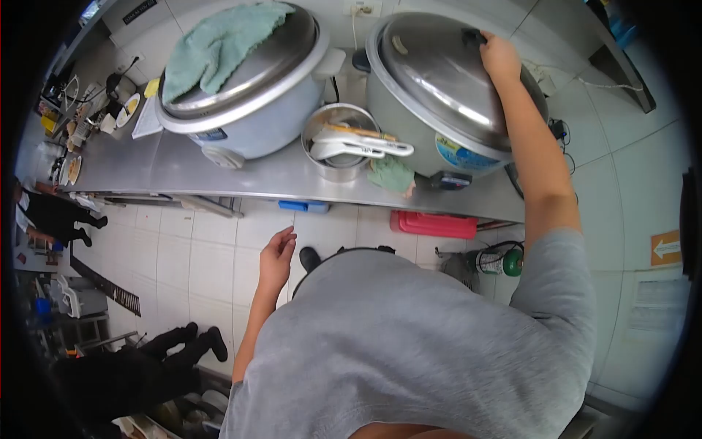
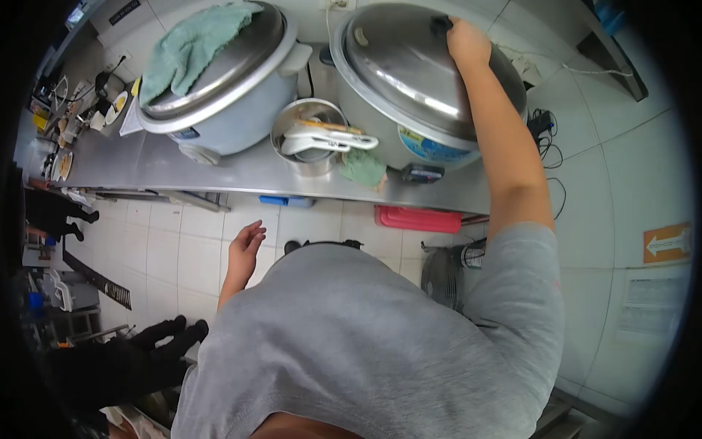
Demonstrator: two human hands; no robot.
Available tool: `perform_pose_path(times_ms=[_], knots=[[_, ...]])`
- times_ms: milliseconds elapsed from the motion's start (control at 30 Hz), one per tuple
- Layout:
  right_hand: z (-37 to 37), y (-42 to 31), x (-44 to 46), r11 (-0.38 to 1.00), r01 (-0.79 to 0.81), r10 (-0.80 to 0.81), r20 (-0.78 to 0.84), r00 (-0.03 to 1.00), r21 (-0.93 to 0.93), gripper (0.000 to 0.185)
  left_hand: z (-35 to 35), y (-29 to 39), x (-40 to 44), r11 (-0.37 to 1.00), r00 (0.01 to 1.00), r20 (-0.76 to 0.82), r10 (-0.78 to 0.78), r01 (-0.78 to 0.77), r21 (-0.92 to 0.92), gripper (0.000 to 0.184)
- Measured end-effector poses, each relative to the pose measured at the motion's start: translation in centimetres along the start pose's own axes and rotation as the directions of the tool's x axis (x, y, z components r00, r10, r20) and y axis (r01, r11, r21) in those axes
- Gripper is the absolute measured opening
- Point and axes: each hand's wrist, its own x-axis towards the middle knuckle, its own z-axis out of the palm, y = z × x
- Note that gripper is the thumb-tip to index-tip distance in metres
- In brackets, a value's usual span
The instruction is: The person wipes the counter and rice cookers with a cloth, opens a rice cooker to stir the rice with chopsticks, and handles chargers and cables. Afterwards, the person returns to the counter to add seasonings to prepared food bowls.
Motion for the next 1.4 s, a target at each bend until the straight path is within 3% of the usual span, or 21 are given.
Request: perform_pose_path(times_ms=[67, 200, 300, 333, 400, 433, 500, 533, 567, 600, 667, 733, 833, 867, 933, 1033, 1100, 1167, 1233, 1333, 1400], knots=[[-0.4, 0.0, 0.0, 1.000, -0.015, 0.017, 0.055, 0.998, -0.026, 0.040, 1.2, -0.4, -1.1, 1.000, 1.000, 0.006, -0.019, 0.019, 0.003, 0.032], [0.6, 0.2, -1.0, 0.999, -0.028, 0.029, -0.047, 0.998, 0.026, 0.034, 2.8, -0.9, -2.8, 0.998, 0.998, 0.014, -0.056, 0.057, -0.032, 0.032], [-4.3, -2.6, -2.1, 0.984, -0.145, 0.129, 0.154, 0.980, 0.100, 0.039, 2.5, -0.4, -4.0, 0.996, 0.996, 0.016, -0.087, 0.087, -0.008, 0.032], [-5.2, -3.5, -3.6, 0.997, 0.039, -0.034, -0.070, 0.997, 0.071, 0.048, 2.2, -0.7, -3.8, 0.995, 0.995, 0.014, -0.099, 0.099, -0.006, 0.032], [-5.9, -5.1, -6.3, 0.883, 0.452, -0.374, -0.395, 0.839, 0.123, 0.027, 1.4, -1.3, -3.2, 0.993, 0.993, -0.005, -0.116, 0.115, -0.017, 0.032], [-9.1, -8.0, -10.3, 0.724, 0.606, -0.468, -0.412, 0.782, 0.329, 0.020, 0.9, -1.7, -3.1, 0.992, 0.992, -0.016, -0.124, 0.124, -0.028, 0.032], [-8.1, -10.8, -19.8, 0.558, 0.467, -0.503, -0.168, 0.848, 0.686, 0.018, -0.1, -2.3, -2.9, 0.988, 0.988, -0.015, -0.153, 0.152, -0.033, 0.032], [-7.1, -12.1, -23.6, 0.547, 0.397, -0.588, 0.000, 0.809, 0.737, 0.021, -0.6, -2.4, -2.6, 0.985, 0.986, -0.006, -0.168, 0.168, -0.030, 0.032], [-4.2, -13.0, -26.0, 0.669, 0.204, -0.582, 0.333, 0.741, 0.714, 0.020, -1.2, -2.8, -2.2, 0.983, 0.984, 0.002, -0.180, 0.180, -0.028, 0.032], [0.1, -13.0, -28.0, 0.691, 0.147, -0.523, 0.349, 0.778, 0.708, 0.023, -1.9, -3.3, -2.0, 0.986, 0.986, 0.010, -0.164, 0.164, -0.021, 0.033], [9.2, -12.5, -31.4, 0.906, 0.114, -0.249, 0.295, 0.923, 0.407, 0.031, -3.5, -5.1, -1.7, 0.992, 0.995, 0.007, -0.104, 0.104, 0.070, 0.032], [9.9, -14.8, -32.6, 0.957, -0.007, -0.100, 0.354, 0.930, 0.289, 0.039, -6.0, -6.5, -1.1, 0.983, 0.997, -0.009, -0.077, 0.077, 0.169, 0.031], [10.6, -20.0, -36.7, 0.865, 0.057, -0.247, 0.325, 0.913, 0.498, 0.034, -11.8, -7.3, -1.1, 0.986, 0.996, -0.058, -0.069, 0.077, 0.146, 0.031], [9.3, -22.8, -37.9, 0.854, 0.005, -0.275, 0.444, 0.853, 0.520, 0.027, -14.0, -8.0, -1.4, 0.985, 0.992, -0.075, -0.098, 0.107, 0.134, 0.032], [11.9, -28.0, -41.8, 0.571, -0.215, -0.401, 0.497, 0.770, 0.792, 0.024, -18.9, -8.8, -1.7, 0.974, 0.976, -0.109, -0.188, 0.200, 0.108, 0.033], [12.9, -40.7, -41.3, 0.509, -0.267, -0.534, 0.544, 0.647, 0.818, 0.024, -26.8, -8.5, -3.3, 0.974, 0.967, -0.208, -0.144, 0.175, 0.141, 0.034], [13.2, -50.1, -39.2, 0.342, -0.263, -0.554, 0.419, 0.719, 0.902, 0.014, -32.2, -9.0, -4.0, 0.966, 0.947, -0.253, -0.200, 0.233, 0.109, 0.034], [8.1, -58.2, -34.2, 0.264, -0.210, -0.527, 0.323, 0.786, 0.941, 0.021, -37.0, -7.6, -4.4, 0.947, 0.918, -0.286, -0.276, 0.310, 0.082, 0.033], [8.5, -64.3, -31.0, 0.167, -0.290, -0.435, 0.334, 0.836, 0.942, 0.031, -40.7, -8.2, -4.2, 0.965, 0.905, -0.340, -0.256, 0.262, -0.030, 0.034], [3.3, -70.1, -25.1, 0.195, -0.063, -0.491, 0.153, 0.857, 0.979, 0.041, -44.8, -10.2, -2.8, 0.974, 0.889, -0.403, -0.220, 0.179, -0.138, 0.034], [4.9, -73.6, -24.0, 0.386, 0.170, -0.628, 0.123, 0.769, 0.907, 0.048, -46.8, -11.9, -1.6, 0.973, 0.887, -0.413, -0.206, 0.140, -0.185, 0.033]])
